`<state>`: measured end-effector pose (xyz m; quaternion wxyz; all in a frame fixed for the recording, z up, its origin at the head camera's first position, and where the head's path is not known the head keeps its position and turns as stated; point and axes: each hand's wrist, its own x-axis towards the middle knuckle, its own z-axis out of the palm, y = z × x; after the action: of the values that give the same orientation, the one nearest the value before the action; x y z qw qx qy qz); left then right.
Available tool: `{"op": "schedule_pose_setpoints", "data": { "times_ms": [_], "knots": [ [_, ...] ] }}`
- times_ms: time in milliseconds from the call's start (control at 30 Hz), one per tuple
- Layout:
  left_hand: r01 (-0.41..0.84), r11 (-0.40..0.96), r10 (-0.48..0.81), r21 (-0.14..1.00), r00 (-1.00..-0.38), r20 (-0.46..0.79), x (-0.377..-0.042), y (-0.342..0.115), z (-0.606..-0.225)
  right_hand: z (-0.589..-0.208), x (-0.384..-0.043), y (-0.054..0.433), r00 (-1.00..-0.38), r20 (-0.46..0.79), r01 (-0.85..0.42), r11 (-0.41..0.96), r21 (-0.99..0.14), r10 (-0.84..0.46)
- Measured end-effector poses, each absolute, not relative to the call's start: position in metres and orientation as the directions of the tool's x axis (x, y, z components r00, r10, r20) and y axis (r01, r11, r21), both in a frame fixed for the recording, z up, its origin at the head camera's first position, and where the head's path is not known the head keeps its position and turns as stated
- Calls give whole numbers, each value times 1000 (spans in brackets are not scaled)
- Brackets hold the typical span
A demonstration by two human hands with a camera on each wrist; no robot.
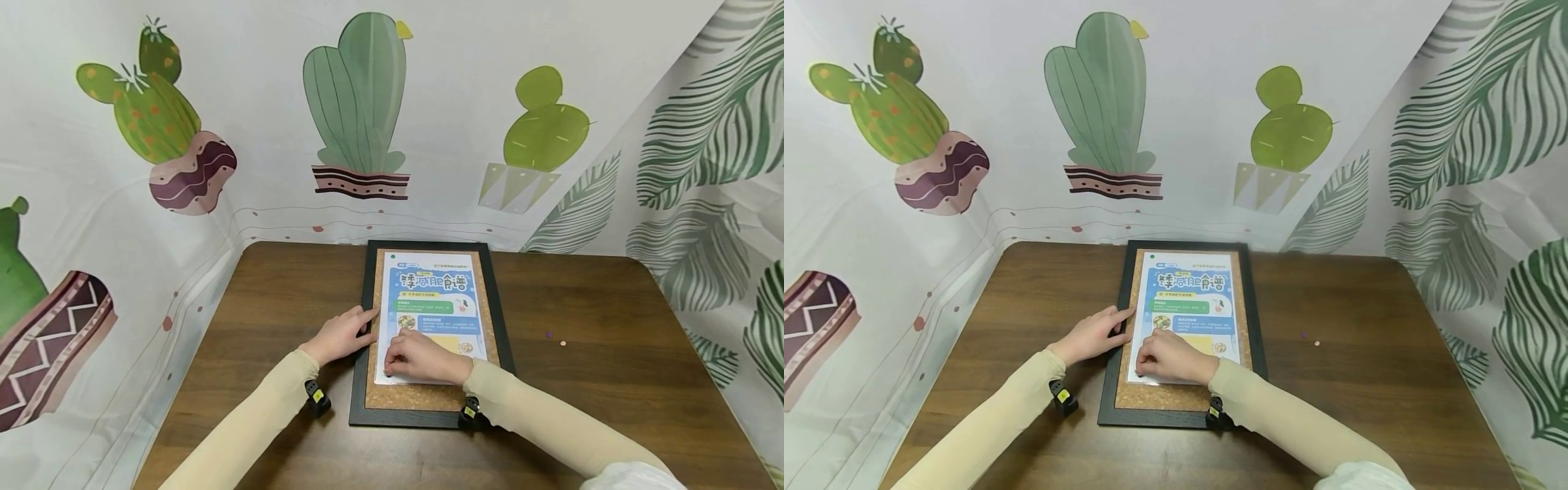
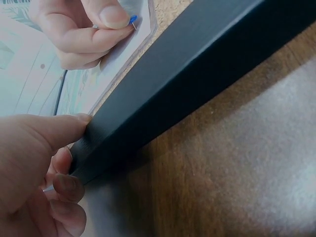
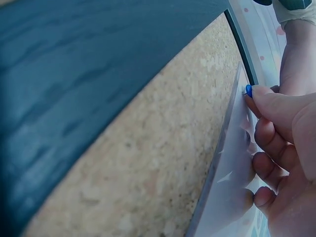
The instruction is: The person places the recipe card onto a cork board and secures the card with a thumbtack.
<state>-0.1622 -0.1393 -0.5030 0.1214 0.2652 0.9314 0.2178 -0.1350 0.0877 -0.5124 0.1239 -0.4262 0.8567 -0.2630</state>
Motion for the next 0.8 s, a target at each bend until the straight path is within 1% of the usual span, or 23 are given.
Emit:
{"op": "schedule_pose_setpoints", "data": {
  "times_ms": [400, 800],
  "knots": [
    [453, 767, 546, 454, -833, -92, -162, -139, -504, -513, -133, 86, -584, 33, -715, 495, -494, -811],
    [456, 766, 545, 453, -835, -82, -162, -138, -505, -513, -133, 87, -576, 39, -714, 479, -510, -816]
  ]
}}
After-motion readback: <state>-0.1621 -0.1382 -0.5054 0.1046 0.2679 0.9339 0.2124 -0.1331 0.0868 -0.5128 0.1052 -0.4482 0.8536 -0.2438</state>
